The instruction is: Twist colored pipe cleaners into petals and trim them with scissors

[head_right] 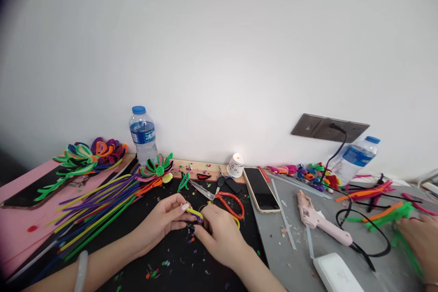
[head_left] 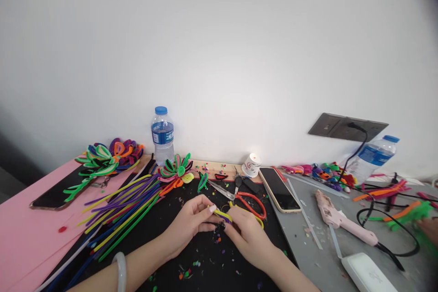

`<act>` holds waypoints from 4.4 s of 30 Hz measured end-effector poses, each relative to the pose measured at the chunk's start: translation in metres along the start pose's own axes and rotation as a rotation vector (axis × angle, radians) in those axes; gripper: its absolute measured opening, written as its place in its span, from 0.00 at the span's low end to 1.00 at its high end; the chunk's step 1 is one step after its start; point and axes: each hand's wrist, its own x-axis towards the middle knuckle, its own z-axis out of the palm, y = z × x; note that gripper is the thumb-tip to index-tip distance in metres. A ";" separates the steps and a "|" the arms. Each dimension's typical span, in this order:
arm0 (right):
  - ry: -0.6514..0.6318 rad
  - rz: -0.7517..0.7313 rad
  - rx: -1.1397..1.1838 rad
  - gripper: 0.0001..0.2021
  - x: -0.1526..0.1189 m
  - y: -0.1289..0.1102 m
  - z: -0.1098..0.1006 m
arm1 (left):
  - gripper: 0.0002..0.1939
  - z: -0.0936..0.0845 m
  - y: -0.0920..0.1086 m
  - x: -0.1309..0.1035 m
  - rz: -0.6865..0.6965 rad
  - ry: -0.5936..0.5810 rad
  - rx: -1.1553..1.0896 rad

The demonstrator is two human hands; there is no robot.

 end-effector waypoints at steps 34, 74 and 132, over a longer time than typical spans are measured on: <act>0.114 0.071 0.352 0.17 0.003 0.011 0.023 | 0.13 0.004 -0.014 -0.003 0.066 -0.202 0.530; 0.064 -0.116 0.115 0.17 0.009 0.008 0.027 | 0.14 0.008 -0.017 0.002 0.044 -0.207 0.473; 0.383 -0.018 -0.123 0.10 0.005 0.022 0.007 | 0.20 -0.013 0.003 0.000 0.643 -0.001 1.395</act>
